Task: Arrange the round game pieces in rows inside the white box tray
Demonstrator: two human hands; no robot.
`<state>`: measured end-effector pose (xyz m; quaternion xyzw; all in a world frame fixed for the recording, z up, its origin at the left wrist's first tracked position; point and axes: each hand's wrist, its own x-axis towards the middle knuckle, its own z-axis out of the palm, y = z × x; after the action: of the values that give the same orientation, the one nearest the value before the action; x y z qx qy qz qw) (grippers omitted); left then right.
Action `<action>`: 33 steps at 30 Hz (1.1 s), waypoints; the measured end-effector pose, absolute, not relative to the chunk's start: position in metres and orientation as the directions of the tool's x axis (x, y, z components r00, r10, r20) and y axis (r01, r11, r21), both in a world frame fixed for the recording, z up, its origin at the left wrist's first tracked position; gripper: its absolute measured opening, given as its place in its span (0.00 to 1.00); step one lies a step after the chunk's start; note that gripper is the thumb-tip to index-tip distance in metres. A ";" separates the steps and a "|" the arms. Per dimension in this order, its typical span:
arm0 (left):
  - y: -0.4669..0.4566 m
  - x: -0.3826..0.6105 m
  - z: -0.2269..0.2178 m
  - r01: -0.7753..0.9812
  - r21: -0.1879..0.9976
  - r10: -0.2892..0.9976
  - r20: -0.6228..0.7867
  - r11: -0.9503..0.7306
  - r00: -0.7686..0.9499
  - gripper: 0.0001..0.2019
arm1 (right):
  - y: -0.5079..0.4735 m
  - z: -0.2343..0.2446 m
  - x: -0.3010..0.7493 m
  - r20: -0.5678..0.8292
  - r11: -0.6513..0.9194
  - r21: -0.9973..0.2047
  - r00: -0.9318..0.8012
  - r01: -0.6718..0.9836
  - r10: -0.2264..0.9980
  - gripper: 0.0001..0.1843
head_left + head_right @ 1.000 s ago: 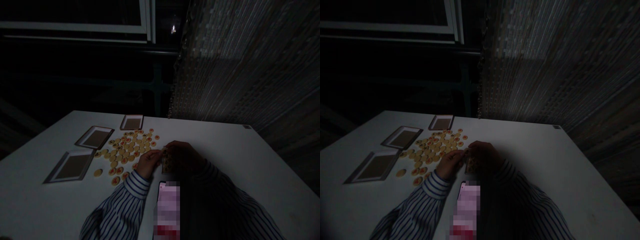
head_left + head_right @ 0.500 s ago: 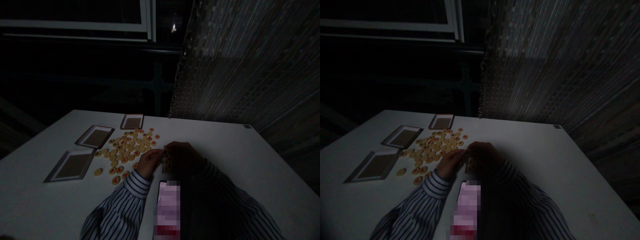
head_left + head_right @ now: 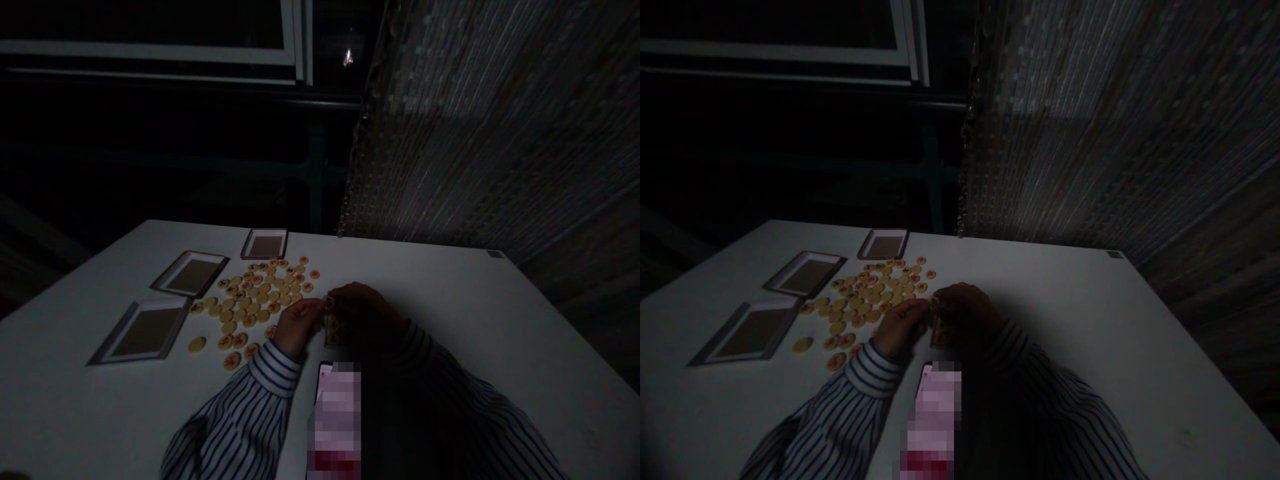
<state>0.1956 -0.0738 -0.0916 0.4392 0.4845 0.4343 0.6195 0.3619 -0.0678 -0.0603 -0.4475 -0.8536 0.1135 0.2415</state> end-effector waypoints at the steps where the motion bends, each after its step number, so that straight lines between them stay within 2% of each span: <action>1: -0.074 0.196 -0.091 -0.105 0.966 0.964 -0.220 0.237 0.151 0.19 | -0.069 -0.059 0.361 0.307 0.581 -0.400 -0.493 0.709 0.814 0.13; 8: -0.076 0.197 -0.086 -0.099 0.970 0.971 -0.209 0.220 0.113 0.16 | -0.070 -0.047 0.362 0.268 0.573 -0.417 -0.507 0.706 0.819 0.11; 12: -0.075 0.197 -0.092 -0.086 0.984 0.986 -0.150 0.155 0.066 0.15 | -0.069 -0.046 0.367 0.269 0.517 -0.356 -0.445 0.778 0.854 0.11; 17: -0.073 0.196 -0.098 0.108 0.994 0.998 0.023 -0.029 0.056 0.11 | -0.067 -0.048 0.369 0.187 0.441 -0.247 -0.404 0.863 0.895 0.11; 23: -0.074 0.194 -0.103 0.390 0.909 0.989 0.131 -0.147 0.066 0.11 | -0.065 -0.047 0.365 0.069 0.375 -0.093 -0.370 0.922 0.927 0.12; 27: -0.077 0.195 -0.102 0.509 0.836 0.979 0.158 -0.203 0.130 0.11 | -0.062 -0.047 0.361 0.035 0.327 -0.019 -0.326 0.945 0.945 0.15; 33: -0.079 0.196 -0.094 0.597 0.780 0.981 0.124 -0.189 0.149 0.11 | -0.058 -0.051 0.355 -0.011 0.286 0.053 -0.286 0.957 0.958 0.17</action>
<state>0.1960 -0.0791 -0.0942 0.6984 0.5649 0.3265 0.2941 0.3547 -0.0579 -0.0505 -0.5973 -0.8016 -0.0181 -0.0200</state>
